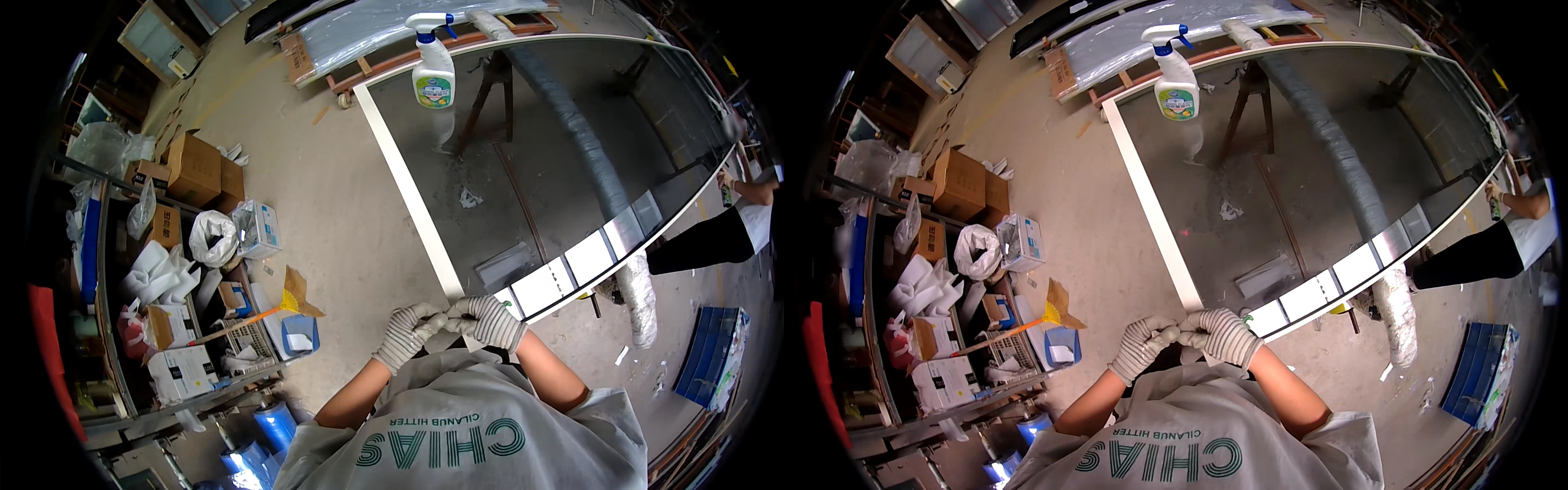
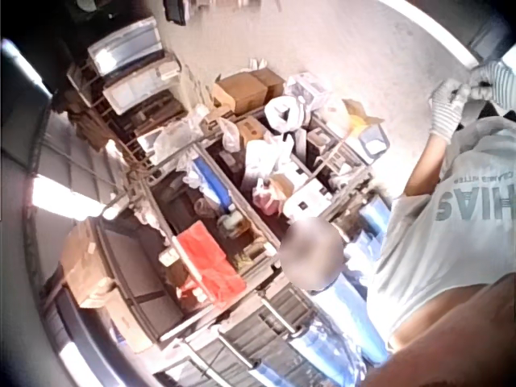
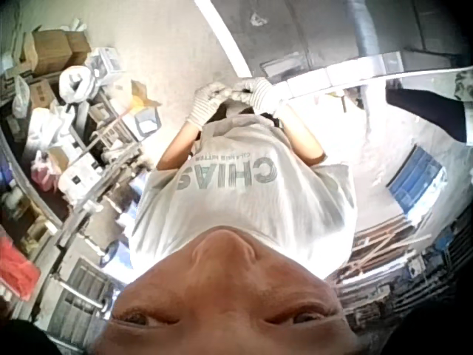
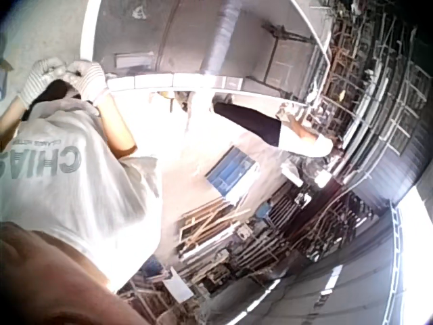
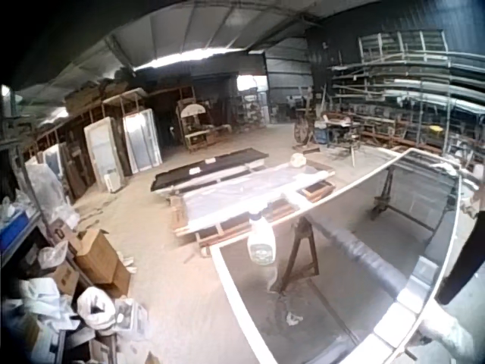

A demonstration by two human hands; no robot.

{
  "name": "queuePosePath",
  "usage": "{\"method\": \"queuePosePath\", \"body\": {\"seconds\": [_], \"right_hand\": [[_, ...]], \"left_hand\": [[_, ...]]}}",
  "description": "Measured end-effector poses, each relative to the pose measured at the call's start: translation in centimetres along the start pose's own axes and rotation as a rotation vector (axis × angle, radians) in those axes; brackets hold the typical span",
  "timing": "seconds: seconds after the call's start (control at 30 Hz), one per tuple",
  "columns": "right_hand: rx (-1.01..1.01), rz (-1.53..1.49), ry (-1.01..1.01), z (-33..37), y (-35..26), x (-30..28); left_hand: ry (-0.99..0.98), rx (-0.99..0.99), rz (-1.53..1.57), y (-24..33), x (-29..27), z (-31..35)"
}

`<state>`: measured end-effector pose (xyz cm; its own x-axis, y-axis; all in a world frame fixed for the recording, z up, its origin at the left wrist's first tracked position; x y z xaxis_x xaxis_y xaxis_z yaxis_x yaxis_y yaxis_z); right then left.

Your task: The person cleans a large glass pane resting on a workbench in a workshop. They spray a cleaning solution onto the glass and wipe it with a white cloth, focusing on the surface and edges. The person also uses a small tool to scrape or remove residue from the frame of the glass.

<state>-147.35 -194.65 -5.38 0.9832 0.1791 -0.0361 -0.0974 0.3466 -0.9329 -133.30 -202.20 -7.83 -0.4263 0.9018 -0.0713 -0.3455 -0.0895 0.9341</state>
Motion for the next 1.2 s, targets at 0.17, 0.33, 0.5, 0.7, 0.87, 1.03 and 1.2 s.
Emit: {"method": "queuePosePath", "body": {"seconds": [0.17,0.33,0.5,0.7,0.87,1.03,1.2], "right_hand": [[0.036,0.108,0.140,-4.4,-3.0,4.7],[0.024,-0.013,0.717,-4.4,-2.5,2.3],[0.079,-0.307,1.064,-3.2,3.9,-2.0],[0.149,-0.070,1.073,-8.4,1.6,-3.7],[0.065,-0.050,1.053,-15.8,-1.2,-8.2],[-0.083,-0.439,0.925,-23.3,-2.4,-12.6],[-0.037,-0.435,0.796,-27.3,-6.9,-13.8]], "left_hand": [[0.107,-0.019,0.100,-4.2,-9.4,4.3],[0.306,-0.032,0.178,-4.1,-17.4,7.5],[0.399,0.115,0.202,-5.5,-23.3,7.0],[0.406,0.066,0.190,-5.6,-27.7,4.8],[0.390,0.064,0.055,-3.3,-31.5,-0.6],[0.323,0.047,0.002,2.3,-33.7,-9.3],[0.239,0.025,-0.166,6.8,-35.1,-18.9]]}}
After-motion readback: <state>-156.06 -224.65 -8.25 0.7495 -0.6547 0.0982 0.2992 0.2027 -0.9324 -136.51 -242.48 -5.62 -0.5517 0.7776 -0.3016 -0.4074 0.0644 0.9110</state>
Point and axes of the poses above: each hand's wrist, its own z-axis away from the middle knuckle, its own x-axis out of the palm, y = z × x, the point moved 6 cm from there along -z, towards the middle knuckle, and after that the axes turned 10 degrees about -y, right-handed, at the moved point
